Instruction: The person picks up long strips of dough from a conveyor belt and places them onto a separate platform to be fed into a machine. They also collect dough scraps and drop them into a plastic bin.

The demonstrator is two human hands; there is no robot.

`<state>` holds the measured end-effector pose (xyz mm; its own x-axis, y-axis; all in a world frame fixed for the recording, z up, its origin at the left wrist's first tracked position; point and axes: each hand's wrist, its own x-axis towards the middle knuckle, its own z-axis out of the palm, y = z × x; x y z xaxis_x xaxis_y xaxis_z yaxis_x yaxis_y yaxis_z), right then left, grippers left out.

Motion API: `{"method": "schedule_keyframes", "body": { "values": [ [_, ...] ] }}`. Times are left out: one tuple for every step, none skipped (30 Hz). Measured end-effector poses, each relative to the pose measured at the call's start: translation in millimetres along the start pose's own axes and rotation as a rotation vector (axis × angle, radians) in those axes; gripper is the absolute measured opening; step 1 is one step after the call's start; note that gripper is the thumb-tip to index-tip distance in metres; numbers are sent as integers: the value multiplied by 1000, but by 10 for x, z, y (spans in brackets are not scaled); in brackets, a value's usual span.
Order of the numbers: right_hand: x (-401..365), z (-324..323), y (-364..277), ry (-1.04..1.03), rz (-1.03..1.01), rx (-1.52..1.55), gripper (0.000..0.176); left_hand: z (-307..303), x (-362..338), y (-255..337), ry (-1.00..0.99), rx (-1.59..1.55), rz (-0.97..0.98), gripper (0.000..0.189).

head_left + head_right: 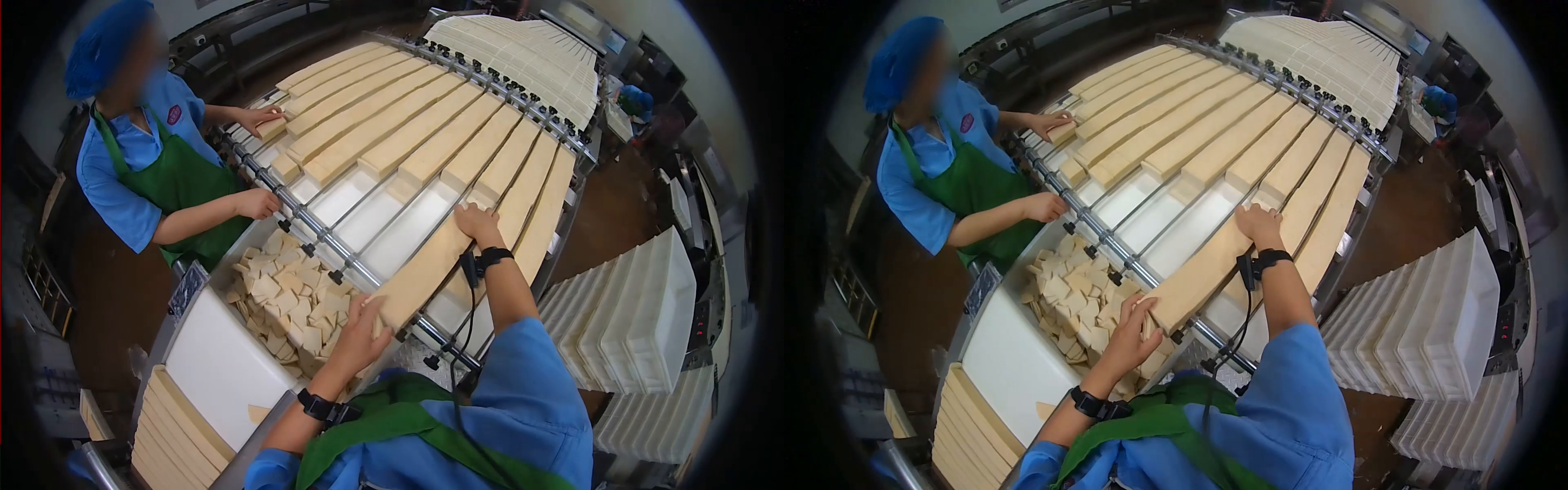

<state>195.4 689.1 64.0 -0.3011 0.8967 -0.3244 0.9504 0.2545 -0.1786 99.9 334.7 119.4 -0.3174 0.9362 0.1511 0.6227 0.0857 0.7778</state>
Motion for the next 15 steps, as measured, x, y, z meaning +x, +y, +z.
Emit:
{"method": "schedule_keyframes", "body": {
  "values": [
    [7, -28, 15, 0, -9, 9, 65, 13, 39, 11, -8, -27, -13, 53],
    [26, -33, 30, -2, -19, 15, 64, 22, 70, 29, -15, -55, -28, 52],
    [119, 39, 88, 65, -25, 21, 64, 42, 94, 44, -20, -86, -47, 52],
    [213, 130, 158, 130, -32, 26, 63, 78, 119, 49, -37, -59, -48, 52],
    [305, 216, 220, 199, -38, 34, 62, 114, 166, 43, -56, -32, -46, 52],
    [264, 184, 204, 204, -36, 40, 62, 138, 212, 47, -75, -3, -40, 52],
    [135, 79, 148, 211, -31, 48, 61, 161, 254, 89, -70, -33, -67, 52],
    [67, 22, 114, 220, -25, 55, 60, 186, 300, 154, -67, -64, -91, 52],
    [74, 35, 115, 264, -11, 47, 60, 212, 339, 196, -63, -96, -114, 52],
    [85, 52, 124, 308, 3, 38, 59, 244, 369, 195, -55, -103, -102, 52],
    [101, 57, 137, 351, 18, 30, 59, 280, 397, 178, -48, -111, -90, 51],
    [118, 50, 152, 343, 16, 22, 58, 301, 419, 178, -43, -118, -77, 51],
    [137, 38, 165, 334, 14, 14, 58, 306, 435, 194, -58, -139, -91, 51],
    [150, 27, 173, 326, 12, 6, 58, 294, 459, 221, -74, -159, -105, 50],
    [130, -13, 178, 298, 7, -3, 59, 282, 483, 235, -88, -179, -119, 50]
  ]
}}
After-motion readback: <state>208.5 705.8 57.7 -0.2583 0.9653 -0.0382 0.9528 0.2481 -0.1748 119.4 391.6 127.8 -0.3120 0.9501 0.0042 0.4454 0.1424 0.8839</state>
